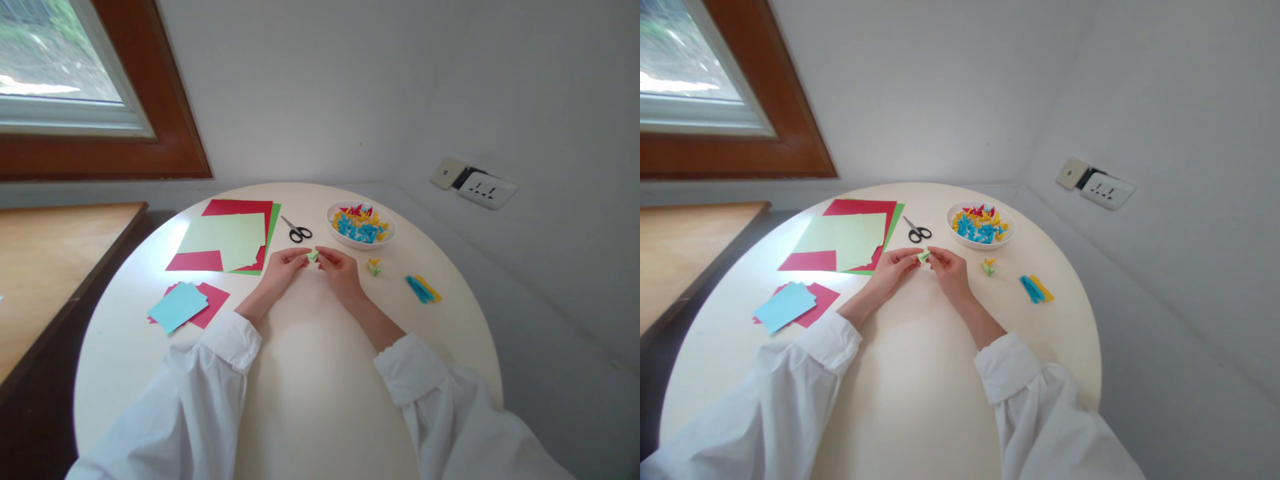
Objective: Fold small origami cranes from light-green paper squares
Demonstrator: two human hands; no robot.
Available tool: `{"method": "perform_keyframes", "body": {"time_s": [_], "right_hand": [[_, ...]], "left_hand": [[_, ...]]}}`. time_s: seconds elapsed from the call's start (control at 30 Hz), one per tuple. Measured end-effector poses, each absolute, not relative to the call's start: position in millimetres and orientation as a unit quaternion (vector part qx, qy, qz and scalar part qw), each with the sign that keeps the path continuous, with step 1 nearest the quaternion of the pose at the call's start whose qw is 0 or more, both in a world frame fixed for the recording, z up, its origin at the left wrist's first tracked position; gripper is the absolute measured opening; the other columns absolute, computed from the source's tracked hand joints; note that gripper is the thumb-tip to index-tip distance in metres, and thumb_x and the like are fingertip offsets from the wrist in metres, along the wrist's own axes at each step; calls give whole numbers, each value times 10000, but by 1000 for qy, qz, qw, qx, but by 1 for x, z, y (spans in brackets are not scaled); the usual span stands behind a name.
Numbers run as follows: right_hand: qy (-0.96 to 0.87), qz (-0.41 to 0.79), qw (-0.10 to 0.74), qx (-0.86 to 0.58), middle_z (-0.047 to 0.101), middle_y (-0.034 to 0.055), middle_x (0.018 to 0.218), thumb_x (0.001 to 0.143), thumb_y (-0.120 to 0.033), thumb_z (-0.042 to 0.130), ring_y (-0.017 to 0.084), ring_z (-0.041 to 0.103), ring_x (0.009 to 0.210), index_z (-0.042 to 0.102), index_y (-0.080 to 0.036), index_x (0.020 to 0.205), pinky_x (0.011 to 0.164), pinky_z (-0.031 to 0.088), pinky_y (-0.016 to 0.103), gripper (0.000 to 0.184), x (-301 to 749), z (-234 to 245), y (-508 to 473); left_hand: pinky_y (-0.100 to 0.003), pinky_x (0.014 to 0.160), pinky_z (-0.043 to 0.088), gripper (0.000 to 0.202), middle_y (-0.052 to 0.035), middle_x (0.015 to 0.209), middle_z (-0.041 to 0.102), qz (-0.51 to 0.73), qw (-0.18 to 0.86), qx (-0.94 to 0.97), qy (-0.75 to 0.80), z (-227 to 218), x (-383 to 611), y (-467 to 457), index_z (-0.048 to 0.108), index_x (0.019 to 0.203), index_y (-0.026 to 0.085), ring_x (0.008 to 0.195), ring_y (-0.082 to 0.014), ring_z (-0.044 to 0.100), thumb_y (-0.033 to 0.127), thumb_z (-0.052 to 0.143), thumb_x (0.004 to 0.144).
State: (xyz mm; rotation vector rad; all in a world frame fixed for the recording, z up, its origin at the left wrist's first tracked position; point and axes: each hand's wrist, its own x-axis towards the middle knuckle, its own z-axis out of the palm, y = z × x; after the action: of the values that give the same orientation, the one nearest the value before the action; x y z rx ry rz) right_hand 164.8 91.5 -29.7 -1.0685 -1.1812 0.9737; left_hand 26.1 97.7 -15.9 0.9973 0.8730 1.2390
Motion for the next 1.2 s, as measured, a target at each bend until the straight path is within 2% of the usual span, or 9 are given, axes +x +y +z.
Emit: {"method": "perform_keyframes", "body": {"time_s": [0.33, 0.5, 0.63, 0.9, 1.03, 1.2], "right_hand": [[-501, 437, 591, -458, 737, 53, 861, 624, -286, 694, 195, 668, 827, 706, -181, 878, 731, 520, 331, 274, 165, -28, 90], [-495, 422, 597, -470, 721, 30, 746, 597, -270, 697, 173, 654, 722, 693, -176, 766, 692, 516, 312, 194, 164, -29, 92], [-506, 411, 596, -469, 710, 25, 731, 615, -299, 699, 159, 634, 686, 688, -178, 748, 674, 508, 302, 181, 164, -29, 92], [-530, 383, 595, -468, 681, 35, 739, 628, -316, 674, 167, 616, 697, 672, -183, 709, 641, 505, 296, 156, 163, -29, 91], [-537, 361, 596, -476, 682, 57, 837, 636, -340, 663, 185, 623, 786, 670, -187, 715, 650, 515, 290, 172, 162, -31, 92], [-536, 375, 572, -494, 688, 46, 734, 643, -361, 651, 192, 636, 717, 657, -180, 702, 652, 515, 313, 191, 161, -31, 93]], "left_hand": [[-289, 747, 454, 269, -51, 738, 711, 539, 608, 449, 372, -21, 26, 101, 729, 793, 132, 695, -132, 604, 304, 759, 589], [-292, 743, 461, 277, -60, 759, 723, 529, 597, 472, 376, -21, 26, 100, 728, 803, 133, 706, -147, 626, 307, 758, 590], [-299, 734, 469, 313, -69, 769, 727, 522, 593, 476, 387, -20, 26, 99, 721, 835, 130, 712, -161, 640, 283, 774, 568], [-278, 713, 459, 234, -57, 774, 714, 551, 527, 504, 406, -25, 27, 103, 707, 725, 140, 718, -155, 621, 305, 760, 568], [-256, 622, 435, 215, -34, 669, 692, 545, 529, 502, 413, -26, 26, 104, 697, 684, 140, 621, -137, 594, 312, 755, 570], [-241, 588, 419, 211, -22, 620, 678, 541, 533, 500, 416, -27, 27, 104, 691, 668, 140, 579, -124, 577, 314, 755, 567]]}}
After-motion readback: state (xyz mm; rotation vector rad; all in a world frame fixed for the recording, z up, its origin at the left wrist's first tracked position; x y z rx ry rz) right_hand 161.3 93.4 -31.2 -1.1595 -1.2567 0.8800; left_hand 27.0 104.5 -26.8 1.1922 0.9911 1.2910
